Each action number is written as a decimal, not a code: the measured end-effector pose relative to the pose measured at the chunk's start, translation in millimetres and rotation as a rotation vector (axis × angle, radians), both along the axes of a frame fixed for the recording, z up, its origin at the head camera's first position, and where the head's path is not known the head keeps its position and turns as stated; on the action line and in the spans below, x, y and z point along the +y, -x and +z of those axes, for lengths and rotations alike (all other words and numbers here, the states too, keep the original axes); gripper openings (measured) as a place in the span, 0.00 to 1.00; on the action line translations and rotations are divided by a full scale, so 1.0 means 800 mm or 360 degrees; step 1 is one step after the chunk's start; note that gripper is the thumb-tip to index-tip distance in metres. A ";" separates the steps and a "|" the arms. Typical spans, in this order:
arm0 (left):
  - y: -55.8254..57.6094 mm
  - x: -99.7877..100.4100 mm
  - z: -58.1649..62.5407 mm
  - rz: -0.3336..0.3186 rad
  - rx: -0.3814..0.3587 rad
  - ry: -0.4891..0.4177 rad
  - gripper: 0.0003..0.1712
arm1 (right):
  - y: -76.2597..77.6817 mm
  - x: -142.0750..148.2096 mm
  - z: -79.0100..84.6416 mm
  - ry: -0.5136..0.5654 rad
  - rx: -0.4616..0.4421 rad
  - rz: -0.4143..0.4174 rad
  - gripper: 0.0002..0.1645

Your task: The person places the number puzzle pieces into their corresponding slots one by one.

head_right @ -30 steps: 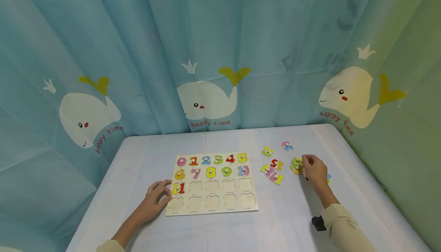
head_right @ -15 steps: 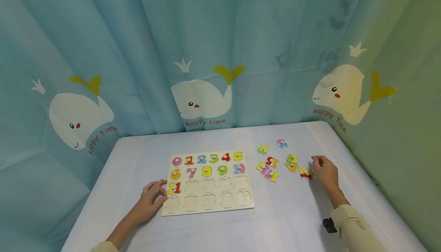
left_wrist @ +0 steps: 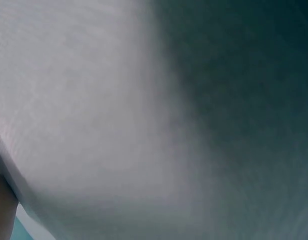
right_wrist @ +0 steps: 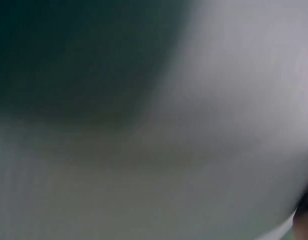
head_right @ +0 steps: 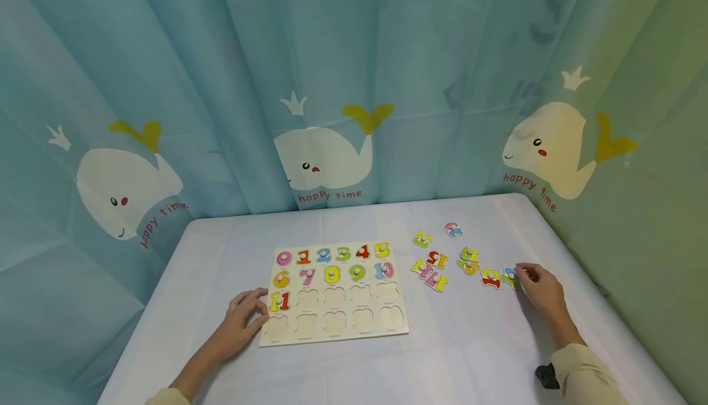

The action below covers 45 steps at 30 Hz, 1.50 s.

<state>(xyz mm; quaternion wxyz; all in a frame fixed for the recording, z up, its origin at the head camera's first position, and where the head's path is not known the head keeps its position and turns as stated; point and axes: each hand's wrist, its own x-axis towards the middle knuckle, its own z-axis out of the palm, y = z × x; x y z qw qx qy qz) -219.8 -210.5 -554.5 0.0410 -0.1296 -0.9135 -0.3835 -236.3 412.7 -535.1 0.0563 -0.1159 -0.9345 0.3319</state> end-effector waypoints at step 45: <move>0.000 0.000 0.003 -0.0010 -0.0041 0.0009 0.09 | 0.075 -0.264 0.027 0.0263 0.0236 0.0748 0.13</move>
